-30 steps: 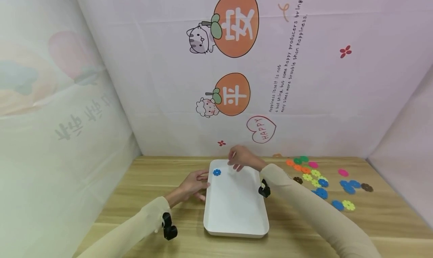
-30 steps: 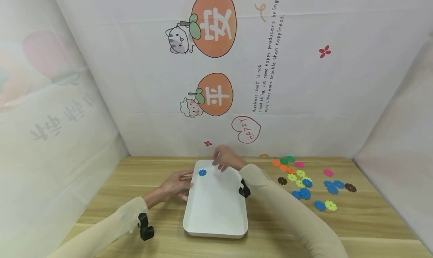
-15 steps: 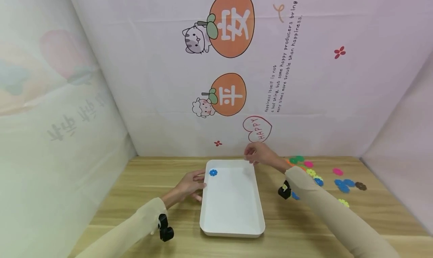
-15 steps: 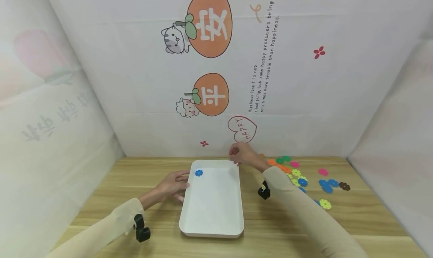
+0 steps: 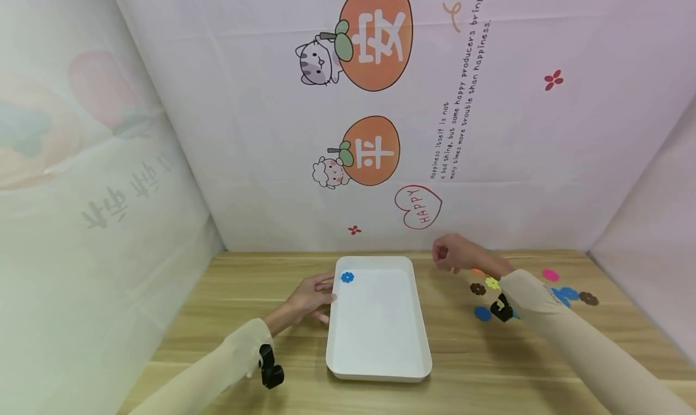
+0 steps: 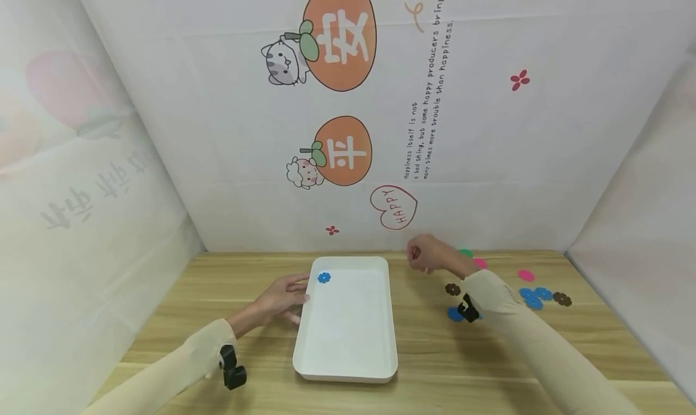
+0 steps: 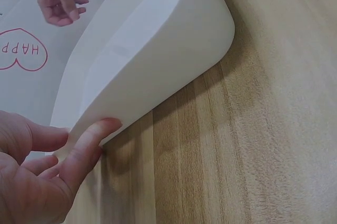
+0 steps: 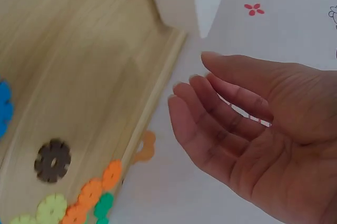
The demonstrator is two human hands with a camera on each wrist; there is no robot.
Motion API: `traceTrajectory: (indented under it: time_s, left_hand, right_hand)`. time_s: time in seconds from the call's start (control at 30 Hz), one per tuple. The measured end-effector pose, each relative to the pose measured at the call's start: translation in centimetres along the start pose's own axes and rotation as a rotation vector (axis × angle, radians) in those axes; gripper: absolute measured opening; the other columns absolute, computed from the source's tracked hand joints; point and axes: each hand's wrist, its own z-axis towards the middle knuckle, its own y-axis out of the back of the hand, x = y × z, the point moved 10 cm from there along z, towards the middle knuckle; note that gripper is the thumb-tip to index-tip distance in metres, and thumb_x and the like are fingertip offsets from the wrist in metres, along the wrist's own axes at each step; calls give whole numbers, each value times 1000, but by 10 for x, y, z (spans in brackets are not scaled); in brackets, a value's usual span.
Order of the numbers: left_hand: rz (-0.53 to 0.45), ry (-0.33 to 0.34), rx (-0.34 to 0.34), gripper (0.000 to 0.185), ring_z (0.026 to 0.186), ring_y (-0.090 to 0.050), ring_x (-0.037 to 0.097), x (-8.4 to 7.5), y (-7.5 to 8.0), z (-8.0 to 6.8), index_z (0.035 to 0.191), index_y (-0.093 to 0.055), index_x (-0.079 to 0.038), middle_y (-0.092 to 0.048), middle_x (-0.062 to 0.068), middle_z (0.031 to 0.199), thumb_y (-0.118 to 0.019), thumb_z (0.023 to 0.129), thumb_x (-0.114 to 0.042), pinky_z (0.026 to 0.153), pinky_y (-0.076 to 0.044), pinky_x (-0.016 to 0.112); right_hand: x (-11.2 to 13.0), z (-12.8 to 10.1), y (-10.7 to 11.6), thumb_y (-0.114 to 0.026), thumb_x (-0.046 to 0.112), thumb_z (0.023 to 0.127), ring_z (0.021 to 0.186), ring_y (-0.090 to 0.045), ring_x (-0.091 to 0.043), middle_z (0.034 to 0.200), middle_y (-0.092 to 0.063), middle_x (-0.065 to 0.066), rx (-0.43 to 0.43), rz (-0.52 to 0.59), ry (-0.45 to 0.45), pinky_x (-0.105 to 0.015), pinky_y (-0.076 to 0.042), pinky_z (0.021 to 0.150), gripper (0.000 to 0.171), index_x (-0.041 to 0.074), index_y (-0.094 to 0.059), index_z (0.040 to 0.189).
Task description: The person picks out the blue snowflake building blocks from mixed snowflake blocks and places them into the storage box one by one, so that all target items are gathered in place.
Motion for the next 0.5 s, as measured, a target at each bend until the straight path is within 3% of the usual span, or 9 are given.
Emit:
traceTrajectory:
  time_s: [0.23,0.5]
  left_hand:
    - [5,2,-3,59,122,-66,43,-1,0,0,157,-40,4,-49,33,152,-60,102,3,63,-70,38]
    - [-8,-1,2,60,124,-65,45,-1,-1,0,157,-39,5,-48,34,153,-60,101,5,64,-70,40]
  right_hand:
    - [-19,-17,-3,-71,-5,91,71,-58,-15,80,-60,-5,89,-99,-47,-36,-65,62,13,3,-61,86]
    - [-44,-42,-20,-72,-8,86,72,-60,-18,88,-60,-5,260,-178,-224,-28,-59,62,19,7,-62,93]
